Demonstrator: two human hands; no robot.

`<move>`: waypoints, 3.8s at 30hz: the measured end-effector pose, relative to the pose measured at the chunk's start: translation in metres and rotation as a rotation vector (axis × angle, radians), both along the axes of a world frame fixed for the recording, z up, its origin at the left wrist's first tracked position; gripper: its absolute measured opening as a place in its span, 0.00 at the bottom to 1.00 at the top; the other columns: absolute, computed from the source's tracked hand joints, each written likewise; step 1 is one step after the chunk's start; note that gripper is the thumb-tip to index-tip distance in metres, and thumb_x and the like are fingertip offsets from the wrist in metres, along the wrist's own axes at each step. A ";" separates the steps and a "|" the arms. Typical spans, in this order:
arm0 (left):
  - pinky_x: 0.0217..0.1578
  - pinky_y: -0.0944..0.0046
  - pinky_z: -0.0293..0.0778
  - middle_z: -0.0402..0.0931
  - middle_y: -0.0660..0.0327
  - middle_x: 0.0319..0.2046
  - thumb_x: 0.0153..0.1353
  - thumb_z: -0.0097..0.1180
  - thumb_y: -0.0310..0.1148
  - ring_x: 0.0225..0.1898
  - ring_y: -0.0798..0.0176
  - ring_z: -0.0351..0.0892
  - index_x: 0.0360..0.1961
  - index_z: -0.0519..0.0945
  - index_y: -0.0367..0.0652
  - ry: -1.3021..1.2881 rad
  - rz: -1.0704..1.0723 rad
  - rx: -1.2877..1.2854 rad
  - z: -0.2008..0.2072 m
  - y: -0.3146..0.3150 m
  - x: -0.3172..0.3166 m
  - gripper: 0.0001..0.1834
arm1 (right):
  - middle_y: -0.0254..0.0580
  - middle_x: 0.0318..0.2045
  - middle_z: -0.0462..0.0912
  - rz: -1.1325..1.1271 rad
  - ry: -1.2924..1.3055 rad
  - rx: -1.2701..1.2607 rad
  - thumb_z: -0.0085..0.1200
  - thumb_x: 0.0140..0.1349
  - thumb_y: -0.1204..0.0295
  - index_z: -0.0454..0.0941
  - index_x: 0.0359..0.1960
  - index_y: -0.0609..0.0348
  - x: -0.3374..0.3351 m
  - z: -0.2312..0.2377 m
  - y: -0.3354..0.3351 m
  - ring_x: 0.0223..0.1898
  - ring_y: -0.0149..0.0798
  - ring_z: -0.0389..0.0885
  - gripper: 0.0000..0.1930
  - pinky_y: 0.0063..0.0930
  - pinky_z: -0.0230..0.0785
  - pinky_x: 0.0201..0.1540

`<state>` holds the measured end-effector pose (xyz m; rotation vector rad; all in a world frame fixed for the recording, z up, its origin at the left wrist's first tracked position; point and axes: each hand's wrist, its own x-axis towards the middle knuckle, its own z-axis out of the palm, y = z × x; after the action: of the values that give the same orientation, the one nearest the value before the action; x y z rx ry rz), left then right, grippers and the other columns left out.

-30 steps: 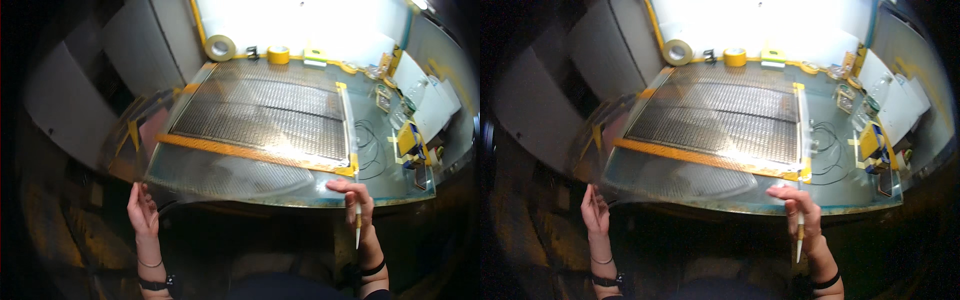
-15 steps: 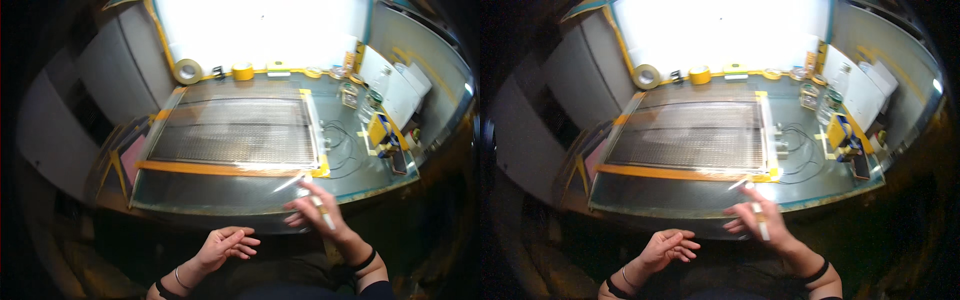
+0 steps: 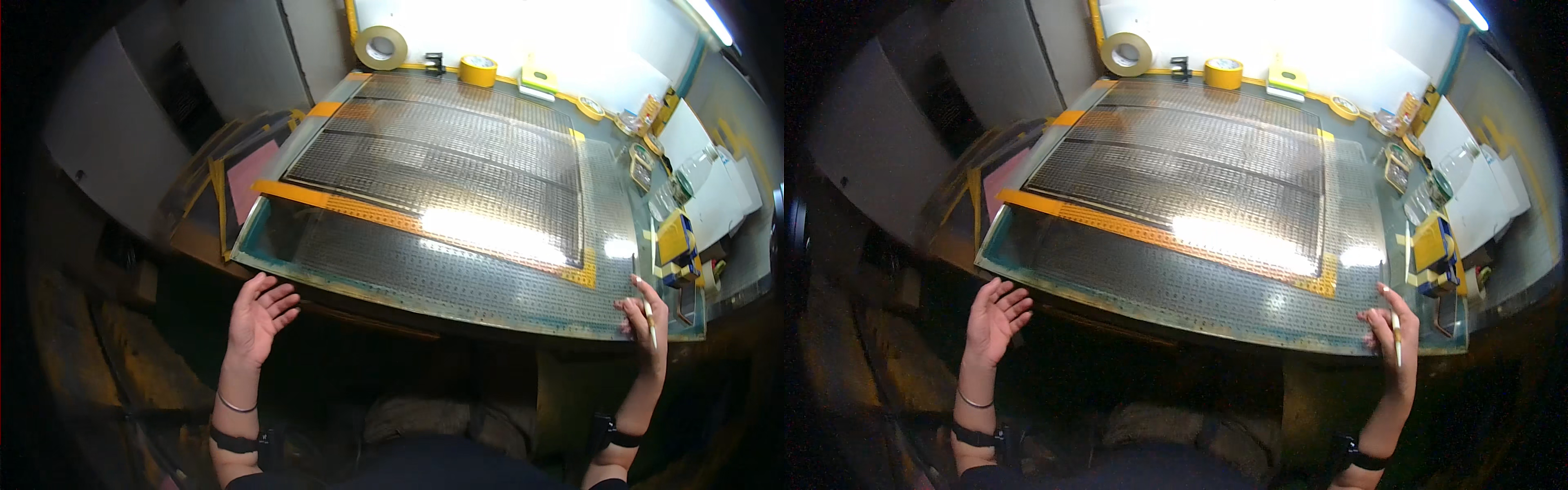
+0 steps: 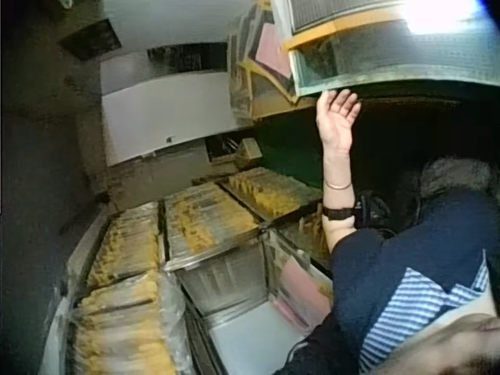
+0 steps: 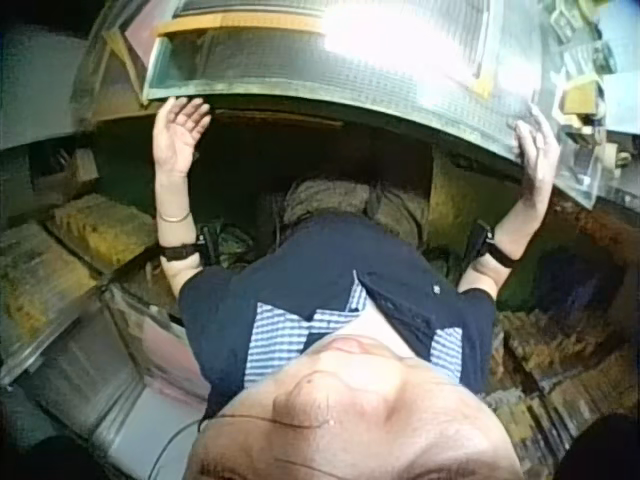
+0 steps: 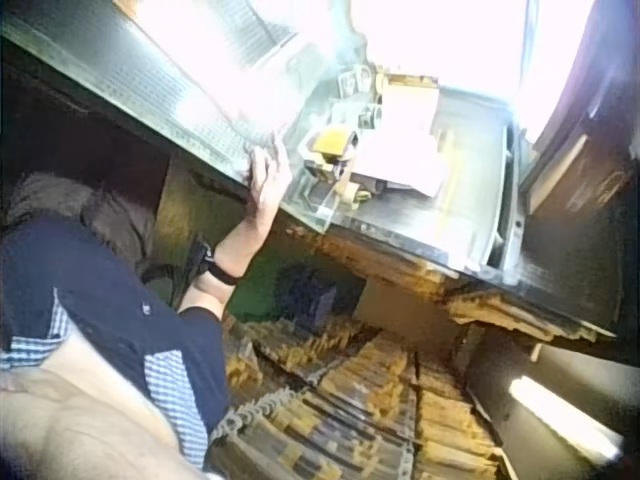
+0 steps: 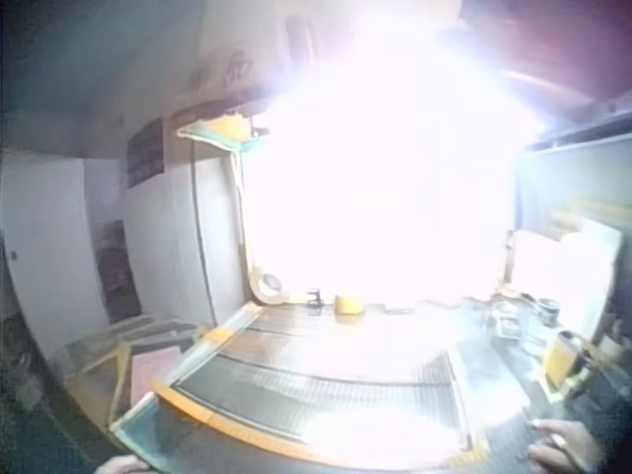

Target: Marking specific points on a patterned grid sheet using a ruler and a scribe tool.

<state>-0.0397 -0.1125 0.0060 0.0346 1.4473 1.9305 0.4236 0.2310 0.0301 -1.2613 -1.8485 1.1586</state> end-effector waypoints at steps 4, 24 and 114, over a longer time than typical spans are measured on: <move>0.39 0.55 0.86 0.84 0.46 0.38 0.66 0.57 0.47 0.40 0.51 0.87 0.40 0.78 0.39 -0.076 -0.152 -0.007 -0.001 0.015 -0.001 0.19 | 0.40 0.31 0.84 0.014 0.021 0.000 0.56 0.65 0.71 0.66 0.65 0.71 0.012 -0.005 0.006 0.20 0.19 0.71 0.28 0.13 0.64 0.22; 0.20 0.65 0.80 0.85 0.46 0.34 0.71 0.46 0.28 0.22 0.57 0.85 0.63 0.66 0.30 0.375 -0.454 -0.151 0.041 0.024 0.009 0.22 | 0.43 0.28 0.71 0.129 -0.431 0.441 0.51 0.71 0.61 0.72 0.45 0.61 0.041 0.026 0.040 0.29 0.38 0.72 0.14 0.35 0.68 0.35; 0.17 0.82 0.62 0.80 0.60 0.49 0.73 0.50 0.36 0.24 0.81 0.70 0.63 0.69 0.55 0.199 0.083 0.054 -0.012 -0.033 -0.063 0.19 | 0.34 0.50 0.76 -0.108 0.665 -0.435 0.50 0.70 0.77 0.61 0.69 0.60 0.088 -0.072 -0.054 0.36 0.27 0.73 0.26 0.23 0.68 0.41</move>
<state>-0.1024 -0.1459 -0.0058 0.1998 1.5454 2.0822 0.5116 0.1771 -0.0423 -0.9946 -1.0635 1.7190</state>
